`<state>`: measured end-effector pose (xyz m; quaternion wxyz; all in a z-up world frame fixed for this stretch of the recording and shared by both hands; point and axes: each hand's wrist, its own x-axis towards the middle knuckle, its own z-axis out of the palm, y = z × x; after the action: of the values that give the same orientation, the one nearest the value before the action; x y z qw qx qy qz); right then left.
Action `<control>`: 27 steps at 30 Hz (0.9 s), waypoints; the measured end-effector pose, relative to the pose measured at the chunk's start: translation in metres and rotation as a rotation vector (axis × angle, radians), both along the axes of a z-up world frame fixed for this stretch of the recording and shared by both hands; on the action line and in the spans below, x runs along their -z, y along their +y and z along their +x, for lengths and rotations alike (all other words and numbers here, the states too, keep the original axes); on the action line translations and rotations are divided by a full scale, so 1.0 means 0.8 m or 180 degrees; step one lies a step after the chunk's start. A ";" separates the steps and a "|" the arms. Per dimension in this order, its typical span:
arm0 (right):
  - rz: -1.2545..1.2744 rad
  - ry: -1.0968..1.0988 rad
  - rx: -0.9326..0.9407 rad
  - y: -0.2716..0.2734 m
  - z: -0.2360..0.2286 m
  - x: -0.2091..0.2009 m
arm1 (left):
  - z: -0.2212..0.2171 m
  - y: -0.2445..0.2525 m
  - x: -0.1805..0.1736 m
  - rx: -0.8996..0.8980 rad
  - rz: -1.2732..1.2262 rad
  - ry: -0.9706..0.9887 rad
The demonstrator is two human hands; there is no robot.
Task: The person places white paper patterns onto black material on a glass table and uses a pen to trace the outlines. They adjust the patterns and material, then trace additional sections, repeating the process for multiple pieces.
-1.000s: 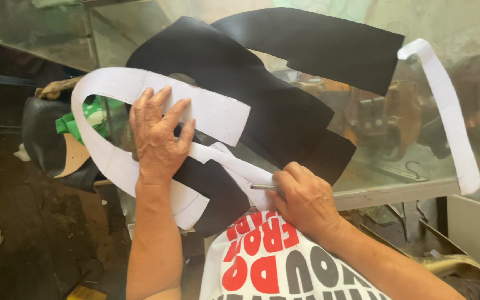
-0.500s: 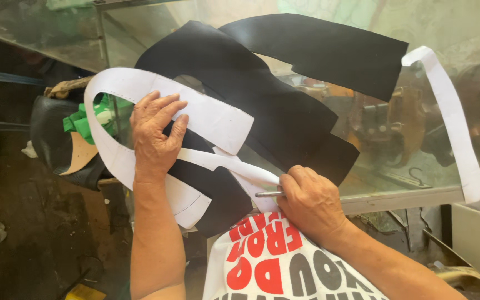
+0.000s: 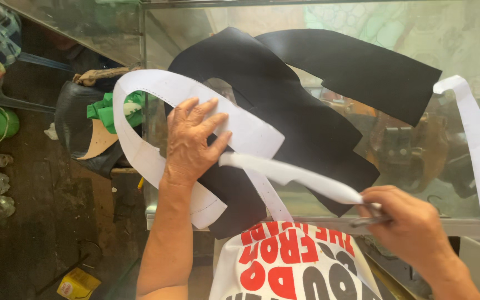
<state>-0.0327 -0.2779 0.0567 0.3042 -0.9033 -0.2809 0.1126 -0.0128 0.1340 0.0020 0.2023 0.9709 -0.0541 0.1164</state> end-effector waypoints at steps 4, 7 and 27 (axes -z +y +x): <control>-0.0002 0.0202 0.0956 -0.027 0.016 0.009 | 0.000 -0.018 -0.006 0.0261 0.0030 -0.0225; 0.0114 0.0048 0.1132 -0.020 0.033 0.022 | -0.003 -0.032 -0.009 0.0579 0.0105 -0.0069; -0.0269 0.0531 0.1448 0.069 0.103 0.055 | 0.026 -0.069 0.020 0.0306 0.0111 -0.0292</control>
<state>0.0493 -0.2223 0.0125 0.3058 -0.9428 -0.0392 0.1271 0.0082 0.0789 -0.0139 0.1881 0.9642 -0.1120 0.1500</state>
